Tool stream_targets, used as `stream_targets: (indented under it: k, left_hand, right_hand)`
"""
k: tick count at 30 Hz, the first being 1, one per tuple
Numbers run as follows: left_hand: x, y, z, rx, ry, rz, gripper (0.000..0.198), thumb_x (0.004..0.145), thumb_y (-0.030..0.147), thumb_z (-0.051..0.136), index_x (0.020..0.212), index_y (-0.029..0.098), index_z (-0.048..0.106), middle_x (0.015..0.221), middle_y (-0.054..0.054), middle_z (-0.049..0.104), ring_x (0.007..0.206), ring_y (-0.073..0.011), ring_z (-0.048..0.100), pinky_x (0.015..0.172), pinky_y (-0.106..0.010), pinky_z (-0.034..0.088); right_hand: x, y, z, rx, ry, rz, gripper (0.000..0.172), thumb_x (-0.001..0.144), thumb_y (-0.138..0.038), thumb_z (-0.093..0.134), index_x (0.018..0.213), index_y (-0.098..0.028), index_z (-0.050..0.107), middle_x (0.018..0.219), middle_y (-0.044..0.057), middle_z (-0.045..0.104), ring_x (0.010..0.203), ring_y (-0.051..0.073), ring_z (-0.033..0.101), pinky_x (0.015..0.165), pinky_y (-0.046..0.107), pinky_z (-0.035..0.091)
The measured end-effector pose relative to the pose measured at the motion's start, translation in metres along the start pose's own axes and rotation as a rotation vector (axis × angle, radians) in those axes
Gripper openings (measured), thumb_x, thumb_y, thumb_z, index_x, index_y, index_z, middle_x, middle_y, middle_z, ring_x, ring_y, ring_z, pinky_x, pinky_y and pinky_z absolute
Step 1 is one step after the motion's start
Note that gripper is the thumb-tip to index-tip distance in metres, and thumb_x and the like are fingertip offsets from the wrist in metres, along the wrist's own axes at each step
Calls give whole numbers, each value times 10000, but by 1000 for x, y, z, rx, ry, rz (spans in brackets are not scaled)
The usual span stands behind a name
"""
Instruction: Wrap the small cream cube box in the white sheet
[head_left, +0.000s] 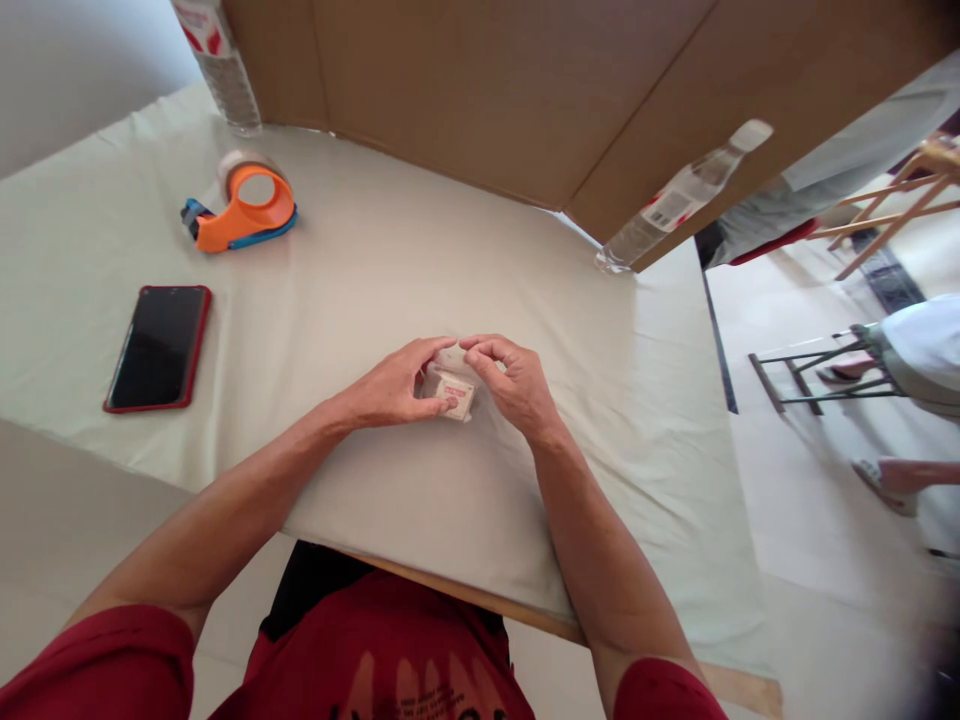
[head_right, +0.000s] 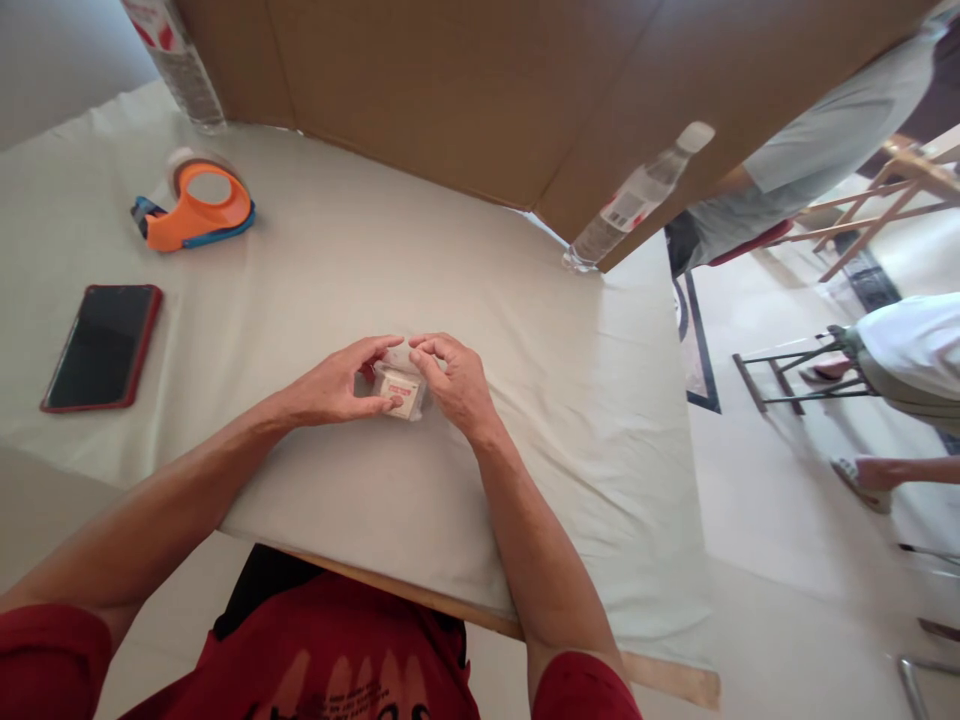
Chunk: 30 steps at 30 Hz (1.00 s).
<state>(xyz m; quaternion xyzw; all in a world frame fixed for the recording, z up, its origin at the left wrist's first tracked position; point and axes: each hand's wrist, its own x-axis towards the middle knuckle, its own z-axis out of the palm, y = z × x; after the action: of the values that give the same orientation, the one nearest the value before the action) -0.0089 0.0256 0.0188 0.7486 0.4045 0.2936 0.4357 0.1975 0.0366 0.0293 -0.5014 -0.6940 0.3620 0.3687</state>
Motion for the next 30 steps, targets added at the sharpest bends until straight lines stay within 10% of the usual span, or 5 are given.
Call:
stream_targets:
  k: [15,30]
  left_hand:
    - [1,-9,10,-197,-79,-54,1025,701,405,807,1580,243,304,1280,-118,615,1100,-248,612,980,-403,475]
    - [0,0,4,-570,-114,-164,335,778,482,717,835,184,577,861,-35,649,755,-155,590,673,-282,460]
  right_hand:
    - [3,10,-6,109,209,32,261,935,-447,577,844,-210,639,1138,82,738,971,207,689,868,355,538]
    - [6,3,-15,285,263,91,289,887,-495,631,824,-214,654,1085,76,753,820,187,677,724,341,558]
